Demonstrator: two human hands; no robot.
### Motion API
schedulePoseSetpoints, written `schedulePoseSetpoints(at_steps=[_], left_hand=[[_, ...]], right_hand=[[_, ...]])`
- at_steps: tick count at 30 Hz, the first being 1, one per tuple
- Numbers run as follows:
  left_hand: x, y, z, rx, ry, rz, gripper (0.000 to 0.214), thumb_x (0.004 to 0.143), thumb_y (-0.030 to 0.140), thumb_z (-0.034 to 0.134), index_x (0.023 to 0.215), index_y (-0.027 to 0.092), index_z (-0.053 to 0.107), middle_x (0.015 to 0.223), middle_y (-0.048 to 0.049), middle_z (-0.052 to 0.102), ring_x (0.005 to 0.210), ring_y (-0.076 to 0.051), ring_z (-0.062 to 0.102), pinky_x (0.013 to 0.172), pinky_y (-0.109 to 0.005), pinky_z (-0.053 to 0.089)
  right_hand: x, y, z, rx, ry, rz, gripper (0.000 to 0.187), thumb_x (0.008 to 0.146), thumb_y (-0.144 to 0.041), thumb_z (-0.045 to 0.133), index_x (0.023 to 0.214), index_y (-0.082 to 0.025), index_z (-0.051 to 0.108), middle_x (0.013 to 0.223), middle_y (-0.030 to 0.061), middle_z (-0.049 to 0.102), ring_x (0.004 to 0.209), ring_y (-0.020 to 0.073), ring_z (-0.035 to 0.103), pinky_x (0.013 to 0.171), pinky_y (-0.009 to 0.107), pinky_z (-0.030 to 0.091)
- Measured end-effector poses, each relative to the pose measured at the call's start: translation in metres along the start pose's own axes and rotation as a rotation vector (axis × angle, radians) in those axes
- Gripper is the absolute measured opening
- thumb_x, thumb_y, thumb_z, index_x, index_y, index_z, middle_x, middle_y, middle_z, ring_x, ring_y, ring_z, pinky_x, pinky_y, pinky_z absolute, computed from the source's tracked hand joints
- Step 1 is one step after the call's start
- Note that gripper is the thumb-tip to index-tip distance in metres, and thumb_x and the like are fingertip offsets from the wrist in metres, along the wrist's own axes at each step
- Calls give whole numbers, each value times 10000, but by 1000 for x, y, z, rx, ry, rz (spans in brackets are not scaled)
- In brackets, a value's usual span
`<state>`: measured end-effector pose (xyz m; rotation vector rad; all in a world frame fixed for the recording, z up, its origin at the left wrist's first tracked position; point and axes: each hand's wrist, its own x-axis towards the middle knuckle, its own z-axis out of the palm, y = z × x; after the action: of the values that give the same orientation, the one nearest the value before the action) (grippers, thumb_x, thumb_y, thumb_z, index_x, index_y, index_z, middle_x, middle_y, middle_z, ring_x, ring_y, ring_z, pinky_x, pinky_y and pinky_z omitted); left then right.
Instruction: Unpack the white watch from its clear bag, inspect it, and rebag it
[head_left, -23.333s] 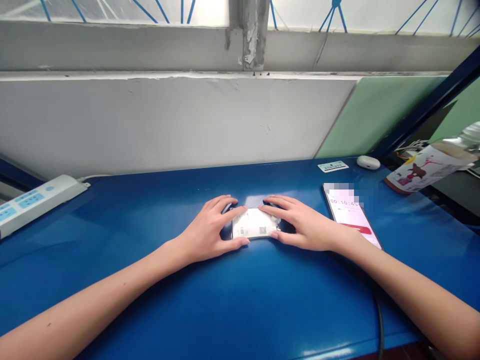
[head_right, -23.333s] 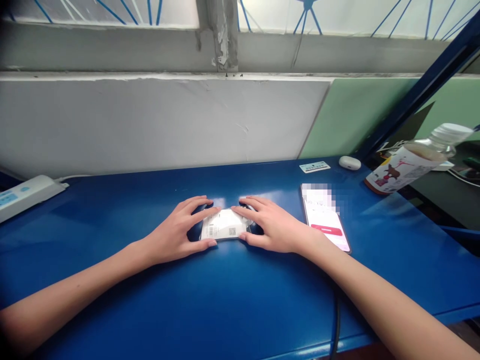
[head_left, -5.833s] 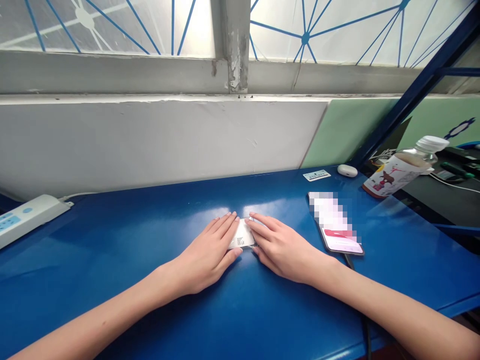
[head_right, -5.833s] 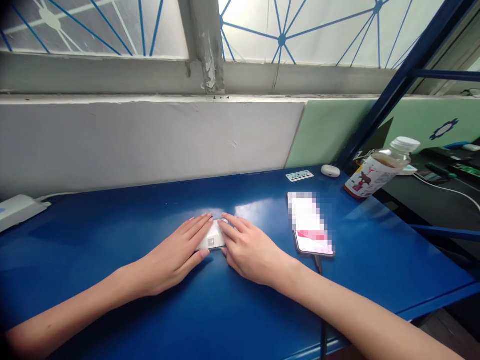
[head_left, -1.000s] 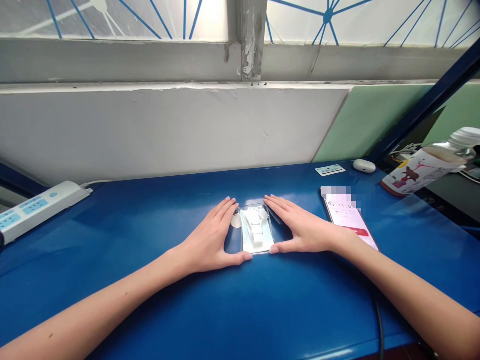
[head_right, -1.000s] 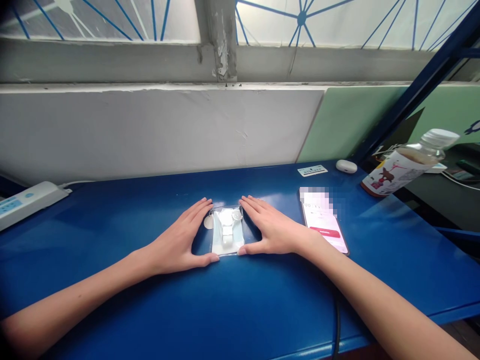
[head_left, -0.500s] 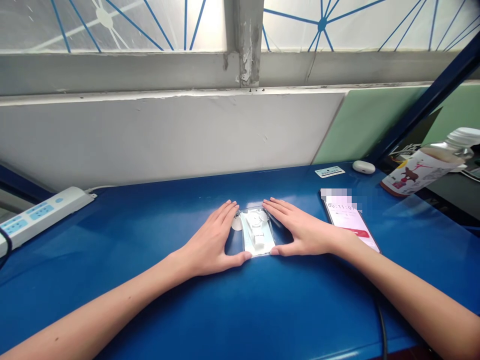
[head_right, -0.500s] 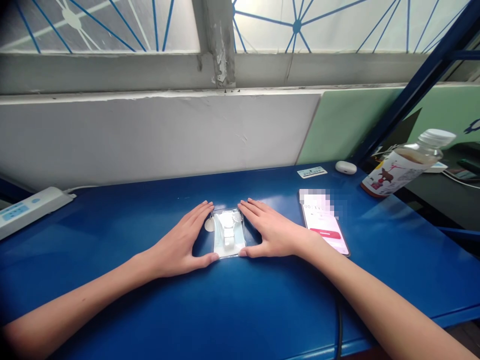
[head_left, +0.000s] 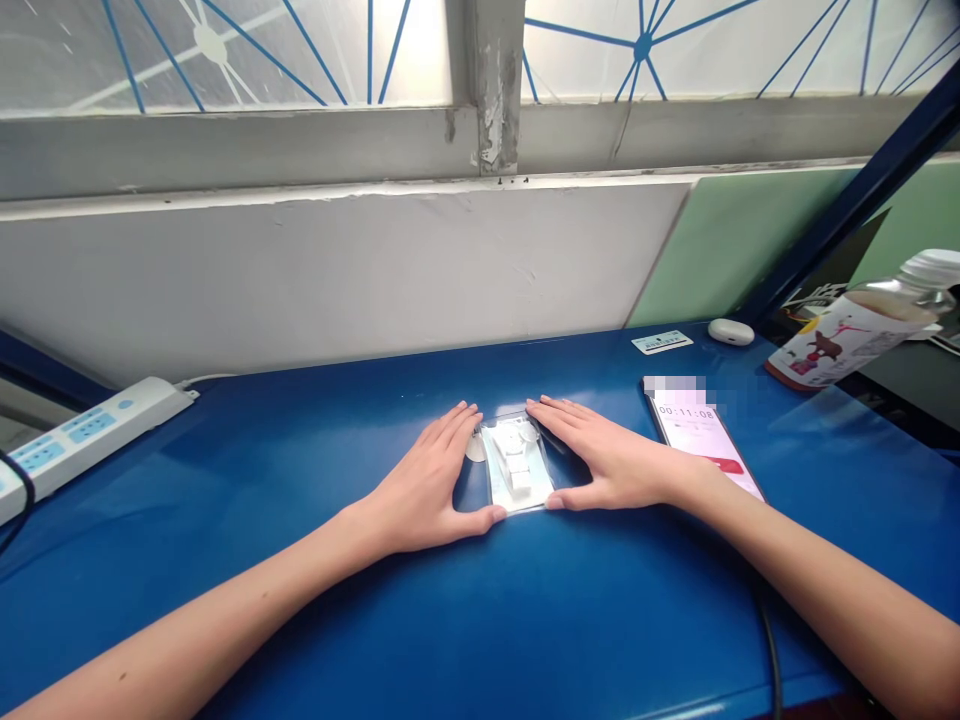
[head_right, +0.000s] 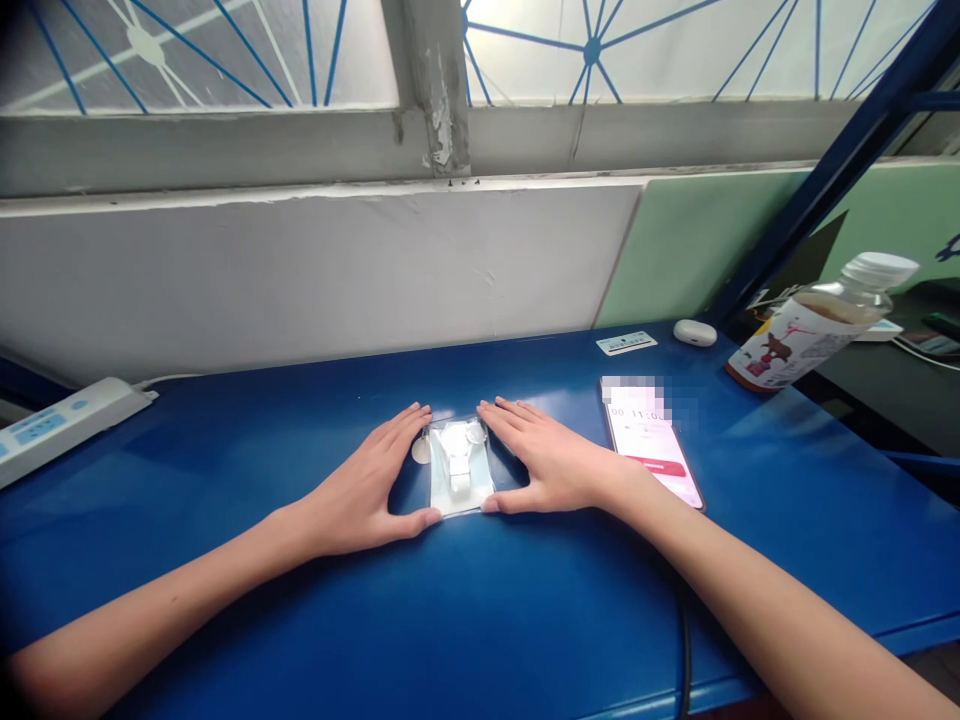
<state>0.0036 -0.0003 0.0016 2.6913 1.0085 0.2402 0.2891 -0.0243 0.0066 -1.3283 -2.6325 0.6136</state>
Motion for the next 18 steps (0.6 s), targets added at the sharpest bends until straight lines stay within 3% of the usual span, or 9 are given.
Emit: schedulePoseSetpoints(at_steps=[6,18], left_hand=[[0,0,-1,-27,13,-7,994,803,608,641,1516,48,234,1577,-272,261,1482,-396,209,1159,-569,306],[-1,0,1,8,16,19,964,869,559,581,1560,68,121,1605,-246,202,1488,-380,196,1173,-550,284]], right_hand=[[-2,6,0,7,53,-49,1063,803,-689,619,1583,-134,156,1624,177,214,1489,370,208,1187,552,260],[-1,3,3,-32,93,-111,991,854,-622,599,1591,-177,110,1634,137,205,1498,336,197,1195,539,248]])
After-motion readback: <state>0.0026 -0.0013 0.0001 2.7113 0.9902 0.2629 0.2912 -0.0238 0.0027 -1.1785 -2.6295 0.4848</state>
